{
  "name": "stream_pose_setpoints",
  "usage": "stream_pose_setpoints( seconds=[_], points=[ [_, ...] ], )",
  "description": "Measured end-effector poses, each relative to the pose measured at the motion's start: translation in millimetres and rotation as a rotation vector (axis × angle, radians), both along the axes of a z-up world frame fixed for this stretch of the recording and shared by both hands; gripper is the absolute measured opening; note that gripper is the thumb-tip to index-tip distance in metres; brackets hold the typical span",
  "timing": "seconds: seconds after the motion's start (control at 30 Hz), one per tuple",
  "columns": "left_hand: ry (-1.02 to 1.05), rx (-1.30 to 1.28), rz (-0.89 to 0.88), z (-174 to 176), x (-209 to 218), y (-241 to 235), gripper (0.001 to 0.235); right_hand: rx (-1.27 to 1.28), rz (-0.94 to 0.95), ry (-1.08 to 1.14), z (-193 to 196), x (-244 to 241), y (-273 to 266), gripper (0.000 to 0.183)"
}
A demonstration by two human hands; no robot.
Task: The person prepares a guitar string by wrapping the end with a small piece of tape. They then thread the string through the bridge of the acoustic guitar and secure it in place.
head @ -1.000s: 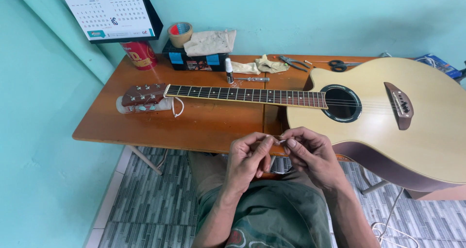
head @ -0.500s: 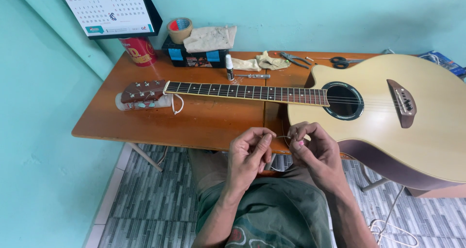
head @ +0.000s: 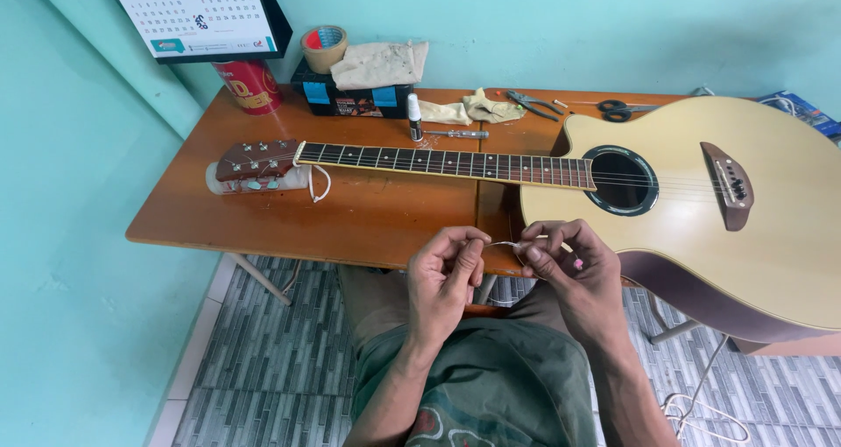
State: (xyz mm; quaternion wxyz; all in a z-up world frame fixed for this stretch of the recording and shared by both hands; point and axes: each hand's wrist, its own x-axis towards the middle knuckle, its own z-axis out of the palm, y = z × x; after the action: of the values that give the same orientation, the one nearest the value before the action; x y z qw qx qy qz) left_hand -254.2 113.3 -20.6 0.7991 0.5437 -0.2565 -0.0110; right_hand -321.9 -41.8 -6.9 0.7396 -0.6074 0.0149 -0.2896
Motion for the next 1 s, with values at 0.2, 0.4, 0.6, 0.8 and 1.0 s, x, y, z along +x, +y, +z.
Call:
stream_pose_setpoints(
  seconds=[0.2,0.4,0.6,0.8,1.0],
  points=[
    [-0.008,0.014,0.009,2,-1,2,0.016,0.084,0.044,-0.052,-9,1,-4,0.014],
    [-0.092,0.128,-0.032,3,-2,-4,0.011,0.109,0.042,-0.095,-15,1,-8,0.013],
    [-0.109,0.116,0.064,24,-9,-1,0.014,0.082,0.074,-0.109,-14,-3,-7,0.019],
    [-0.098,0.111,0.046,29,-10,-1,0.013,-0.057,-0.038,-0.065,-1,-4,-5,0.022],
    [-0.139,0.124,0.035,24,-7,1,0.014,-0.095,-0.043,-0.049,12,-7,5,0.021]
  ],
)
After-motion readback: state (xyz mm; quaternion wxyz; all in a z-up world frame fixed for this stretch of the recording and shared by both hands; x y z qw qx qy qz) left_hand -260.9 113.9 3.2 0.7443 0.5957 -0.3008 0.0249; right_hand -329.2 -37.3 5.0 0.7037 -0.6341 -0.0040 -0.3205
